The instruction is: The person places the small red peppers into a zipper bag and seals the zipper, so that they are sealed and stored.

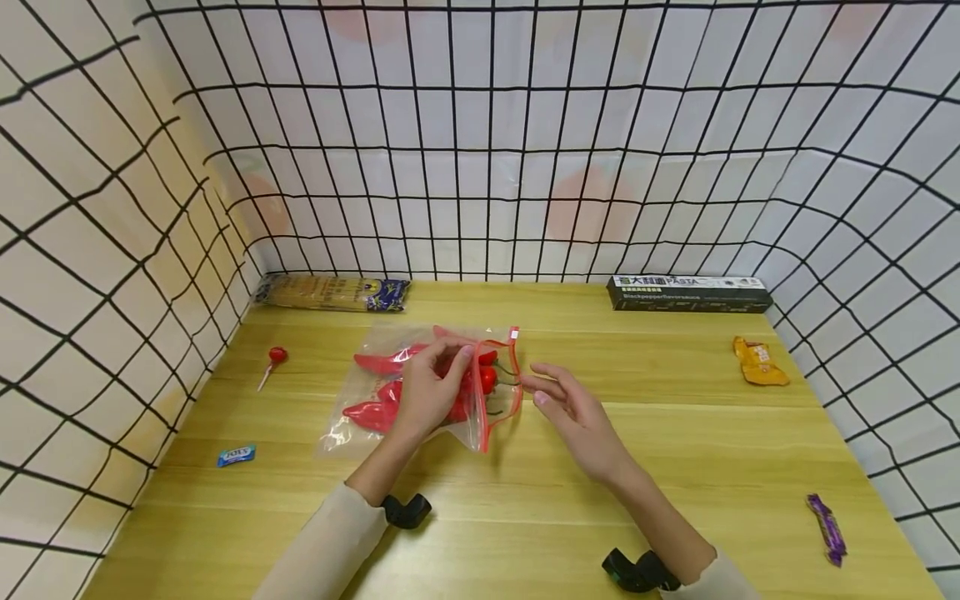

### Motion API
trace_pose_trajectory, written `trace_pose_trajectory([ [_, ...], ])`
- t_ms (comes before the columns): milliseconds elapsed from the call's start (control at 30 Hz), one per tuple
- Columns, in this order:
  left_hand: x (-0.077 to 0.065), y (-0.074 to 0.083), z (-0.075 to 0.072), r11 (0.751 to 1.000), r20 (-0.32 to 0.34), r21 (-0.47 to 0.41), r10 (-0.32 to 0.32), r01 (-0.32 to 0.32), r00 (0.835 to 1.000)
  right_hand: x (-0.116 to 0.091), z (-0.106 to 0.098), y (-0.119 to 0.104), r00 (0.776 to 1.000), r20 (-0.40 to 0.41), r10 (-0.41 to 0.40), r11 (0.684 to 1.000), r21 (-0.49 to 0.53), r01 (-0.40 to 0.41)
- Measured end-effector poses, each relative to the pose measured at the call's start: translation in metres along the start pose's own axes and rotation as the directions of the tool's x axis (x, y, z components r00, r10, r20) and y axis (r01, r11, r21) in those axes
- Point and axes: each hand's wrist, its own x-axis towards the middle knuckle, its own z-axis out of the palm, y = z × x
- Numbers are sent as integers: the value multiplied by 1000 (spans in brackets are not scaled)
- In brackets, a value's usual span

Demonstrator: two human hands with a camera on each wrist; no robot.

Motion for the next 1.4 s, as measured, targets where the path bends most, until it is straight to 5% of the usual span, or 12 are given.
trace_pose_trajectory([
  [400, -1, 0, 0, 1000, -10, 0, -14, 14, 1000, -15, 19, -3, 999, -9, -36, 999, 4, 36],
  [700, 0, 7, 0, 999, -49, -39, -14, 13, 999, 11, 40, -3, 994, 104, -39, 994, 108, 27],
  [833, -1, 16, 1, 998, -42, -64, -9, 7, 999, 25, 36, 0, 999, 31, -20, 994, 104, 17],
  [1033, -4, 46, -5, 997, -47, -75, -26, 22, 999, 43, 3, 20, 973, -212, 85, 991, -83, -105],
  [1167, -5, 52, -8, 995, -41, -92, -32, 28, 999, 47, -4, 40, 968, -185, 172, 947, -239, -214],
  [1400, -2, 60, -16, 980, -53, -193, -64, 53, 997, 50, -3, 46, 971, -145, 190, 921, -316, -228],
])
